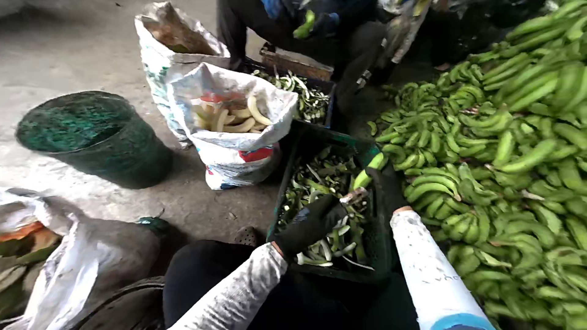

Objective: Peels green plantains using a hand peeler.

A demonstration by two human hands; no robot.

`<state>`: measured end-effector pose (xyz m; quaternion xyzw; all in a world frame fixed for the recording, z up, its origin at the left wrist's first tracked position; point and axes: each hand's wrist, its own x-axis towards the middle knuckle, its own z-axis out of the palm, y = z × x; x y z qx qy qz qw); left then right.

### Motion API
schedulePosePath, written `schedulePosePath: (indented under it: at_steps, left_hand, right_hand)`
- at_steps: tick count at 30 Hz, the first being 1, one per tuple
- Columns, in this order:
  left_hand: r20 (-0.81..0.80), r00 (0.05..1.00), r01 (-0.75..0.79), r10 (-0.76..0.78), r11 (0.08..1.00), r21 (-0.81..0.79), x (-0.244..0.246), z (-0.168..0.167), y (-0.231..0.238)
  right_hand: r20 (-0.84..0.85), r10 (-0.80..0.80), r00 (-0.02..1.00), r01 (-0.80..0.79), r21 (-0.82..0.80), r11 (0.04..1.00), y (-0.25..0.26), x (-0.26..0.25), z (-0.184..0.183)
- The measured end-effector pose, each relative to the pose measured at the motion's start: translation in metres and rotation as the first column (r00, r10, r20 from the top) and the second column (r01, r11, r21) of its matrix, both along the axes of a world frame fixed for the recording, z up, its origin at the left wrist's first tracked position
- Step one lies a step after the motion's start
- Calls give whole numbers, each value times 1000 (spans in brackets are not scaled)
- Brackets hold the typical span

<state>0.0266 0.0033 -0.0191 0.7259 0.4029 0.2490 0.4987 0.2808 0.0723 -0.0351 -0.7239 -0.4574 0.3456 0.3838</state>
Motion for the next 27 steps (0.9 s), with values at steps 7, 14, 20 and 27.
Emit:
schedulePosePath:
  at_steps: [7, 14, 20, 27]
  left_hand:
    - [455, 879, -34, 141, 971, -235, 35, -9, -15]
    - [544, 821, -151, 172, 985, -83, 54, 14, -33]
    - [505, 828, -75, 243, 941, -329, 67, 1, -42]
    - [232, 962, -99, 146, 974, -202, 44, 20, -35]
  right_hand:
    - [-286, -118, 951, 189, 234, 954, -67, -29, 46]
    - [-298, -20, 954, 176, 509, 843, -91, -33, 42]
    - [-451, 50, 891, 220, 525, 822, -103, -35, 59]
    - [-712, 70, 699, 262, 346, 901, -96, -18, 73]
